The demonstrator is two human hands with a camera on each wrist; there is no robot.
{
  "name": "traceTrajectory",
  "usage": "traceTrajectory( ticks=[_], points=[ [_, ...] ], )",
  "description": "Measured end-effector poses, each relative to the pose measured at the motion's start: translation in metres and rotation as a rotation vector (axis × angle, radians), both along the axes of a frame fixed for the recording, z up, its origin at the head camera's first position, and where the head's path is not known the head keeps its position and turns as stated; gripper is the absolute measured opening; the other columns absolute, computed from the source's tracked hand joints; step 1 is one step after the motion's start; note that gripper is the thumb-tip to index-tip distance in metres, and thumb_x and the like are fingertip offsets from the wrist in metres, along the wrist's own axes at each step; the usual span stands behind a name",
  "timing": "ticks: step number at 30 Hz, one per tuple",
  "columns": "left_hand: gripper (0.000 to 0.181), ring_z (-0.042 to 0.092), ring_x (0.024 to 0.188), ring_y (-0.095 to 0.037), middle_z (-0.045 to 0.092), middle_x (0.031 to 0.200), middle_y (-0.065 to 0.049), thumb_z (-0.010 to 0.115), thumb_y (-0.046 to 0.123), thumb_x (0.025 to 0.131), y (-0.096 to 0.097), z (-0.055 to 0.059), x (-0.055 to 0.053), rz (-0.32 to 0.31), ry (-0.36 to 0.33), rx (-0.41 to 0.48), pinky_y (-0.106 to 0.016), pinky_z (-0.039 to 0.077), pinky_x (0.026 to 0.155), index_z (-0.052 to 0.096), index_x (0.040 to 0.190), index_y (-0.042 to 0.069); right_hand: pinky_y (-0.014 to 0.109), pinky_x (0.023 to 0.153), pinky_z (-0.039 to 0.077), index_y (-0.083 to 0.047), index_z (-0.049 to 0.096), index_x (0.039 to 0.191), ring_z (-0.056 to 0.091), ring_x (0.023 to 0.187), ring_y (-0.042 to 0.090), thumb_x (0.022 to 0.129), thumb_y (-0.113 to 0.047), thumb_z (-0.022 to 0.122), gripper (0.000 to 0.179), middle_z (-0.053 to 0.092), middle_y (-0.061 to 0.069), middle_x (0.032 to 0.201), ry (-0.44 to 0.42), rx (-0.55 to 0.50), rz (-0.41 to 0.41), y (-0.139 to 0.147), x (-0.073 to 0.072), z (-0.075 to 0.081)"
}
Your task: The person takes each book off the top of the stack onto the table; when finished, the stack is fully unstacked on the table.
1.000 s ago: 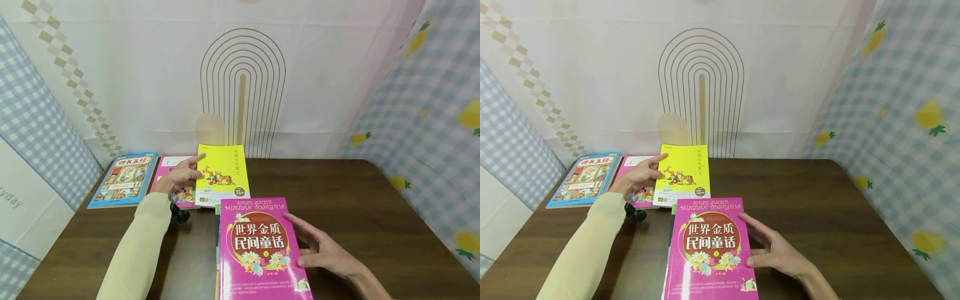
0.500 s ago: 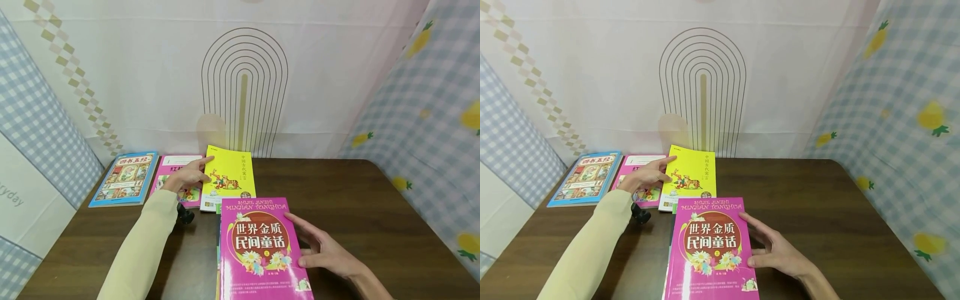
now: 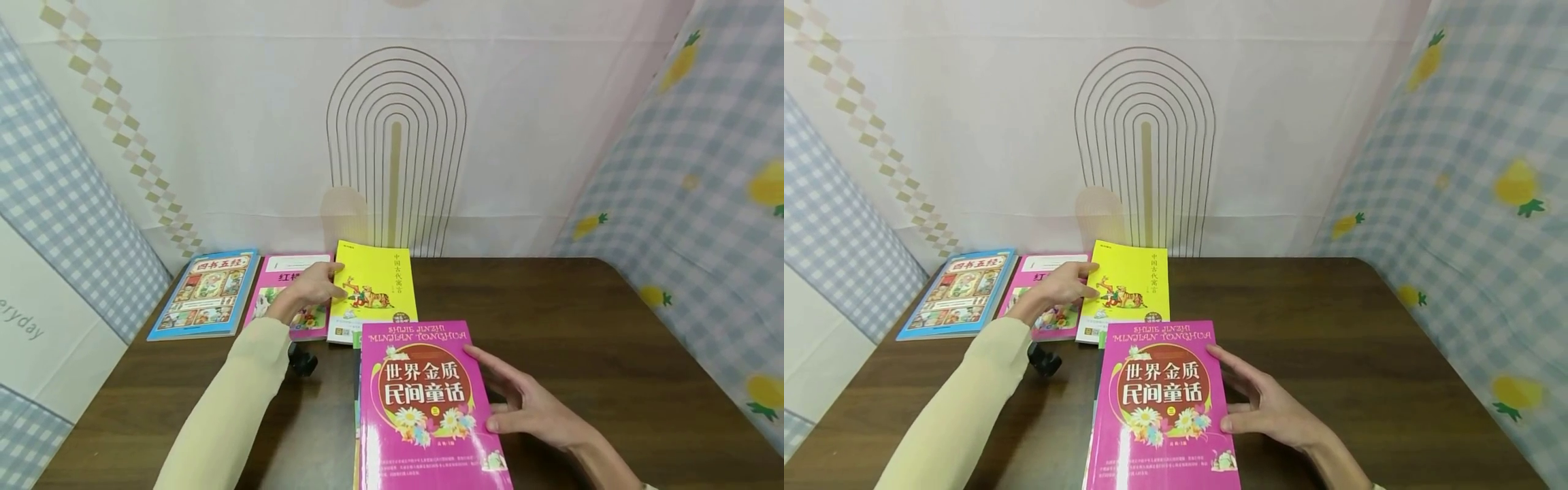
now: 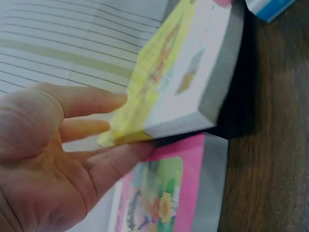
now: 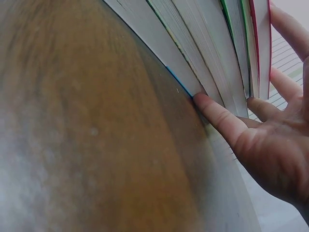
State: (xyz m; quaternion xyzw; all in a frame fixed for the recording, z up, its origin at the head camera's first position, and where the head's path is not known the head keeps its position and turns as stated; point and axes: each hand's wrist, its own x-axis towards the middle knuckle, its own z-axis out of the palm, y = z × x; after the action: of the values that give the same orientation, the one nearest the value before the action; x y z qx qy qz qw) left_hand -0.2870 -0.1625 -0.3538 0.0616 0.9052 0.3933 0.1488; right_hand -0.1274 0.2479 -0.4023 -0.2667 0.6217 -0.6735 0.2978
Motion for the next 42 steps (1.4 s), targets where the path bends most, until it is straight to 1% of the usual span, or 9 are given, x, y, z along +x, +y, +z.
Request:
traceTrajectory(
  ticks=[7,13,17,21,29,31,34,38,42],
  points=[
    [0.064,0.05,0.145,-0.04,0.041,0.163,-0.03,0.062,0.011,0.104,-0.003,0.013,0.022,0.007,0.006,-0.034,-0.039,0.058,0.097,0.039,0.162,0.001,0.058,0.102,0.057,-0.022,0.015,0.172,0.044,0.147,0.037,0.103,-0.013,0.065,0.085,0.005,0.028,0.172,-0.001,0.024,-0.004,-0.002,0.0,0.003],
    [0.056,0.067,0.101,-0.031,0.053,0.155,-0.027,0.055,0.012,0.106,-0.004,0.019,0.039,0.074,0.008,0.019,-0.027,0.051,0.066,0.043,0.161,0.005,0.056,0.101,0.058,-0.022,0.017,0.171,0.042,0.148,0.04,0.102,-0.014,0.066,0.085,0.008,0.028,0.172,-0.001,0.052,-0.03,-0.001,0.0,0.004],
    [0.053,0.055,0.067,-0.019,0.062,0.144,-0.027,0.056,0.012,0.107,-0.006,0.013,0.053,0.085,0.023,-0.008,-0.025,0.043,0.056,0.047,0.159,0.005,0.056,0.101,0.058,-0.023,0.017,0.171,0.043,0.147,0.041,0.102,-0.015,0.066,0.085,0.008,0.029,0.172,0.001,0.063,-0.033,-0.001,0.0,0.005],
    [0.048,0.043,0.054,-0.013,0.068,0.136,-0.025,0.058,0.011,0.106,-0.002,0.004,0.065,0.057,0.084,-0.055,-0.023,0.035,0.05,0.055,0.153,0.004,0.055,0.101,0.059,-0.022,0.017,0.171,0.042,0.147,0.041,0.102,-0.016,0.067,0.086,0.009,0.028,0.171,0.015,0.074,-0.035,0.0,0.0,0.005],
    [0.045,0.056,0.065,-0.017,0.07,0.138,-0.02,0.057,0.01,0.104,0.006,-0.011,0.091,0.007,0.284,-0.074,-0.031,0.049,0.061,0.061,0.148,0.005,0.054,0.101,0.059,-0.022,0.017,0.171,0.046,0.145,0.036,0.102,-0.013,0.066,0.085,0.009,0.027,0.172,0.018,0.064,-0.024,-0.002,0.0,0.004],
    [0.043,0.057,0.065,-0.019,0.073,0.131,-0.017,0.058,0.013,0.105,0.009,-0.015,0.102,-0.003,0.292,-0.05,-0.033,0.051,0.063,0.062,0.147,0.005,0.055,0.101,0.059,-0.022,0.017,0.171,0.047,0.144,0.035,0.102,-0.012,0.066,0.085,0.01,0.027,0.172,0.018,0.053,-0.017,-0.003,0.0,0.004],
    [0.042,0.071,0.093,-0.023,0.074,0.129,-0.015,0.059,0.017,0.107,0.015,-0.02,0.12,-0.007,0.288,0.006,-0.038,0.059,0.08,0.061,0.148,0.006,0.057,0.099,0.059,-0.021,0.016,0.171,0.048,0.144,0.035,0.102,-0.011,0.066,0.086,0.011,0.028,0.171,0.025,0.042,-0.01,-0.003,-0.001,0.005],
    [0.047,0.072,0.116,-0.027,0.07,0.138,-0.018,0.061,0.018,0.107,0.024,-0.026,0.143,0.02,0.295,0.101,-0.045,0.06,0.096,0.056,0.153,0.008,0.057,0.098,0.059,-0.021,0.017,0.171,0.049,0.142,0.038,0.102,-0.011,0.066,0.085,0.009,0.029,0.171,0.037,0.057,-0.019,-0.002,-0.001,0.007],
    [0.058,0.074,0.101,-0.023,0.062,0.145,-0.022,0.059,0.016,0.109,0.032,-0.029,0.164,0.016,0.254,0.203,-0.037,0.062,0.086,0.041,0.163,0.011,0.055,0.097,0.06,-0.02,0.017,0.171,0.049,0.142,0.04,0.102,-0.011,0.066,0.085,0.006,0.028,0.171,0.063,0.084,-0.041,-0.001,0.002,0.008]
  ],
)
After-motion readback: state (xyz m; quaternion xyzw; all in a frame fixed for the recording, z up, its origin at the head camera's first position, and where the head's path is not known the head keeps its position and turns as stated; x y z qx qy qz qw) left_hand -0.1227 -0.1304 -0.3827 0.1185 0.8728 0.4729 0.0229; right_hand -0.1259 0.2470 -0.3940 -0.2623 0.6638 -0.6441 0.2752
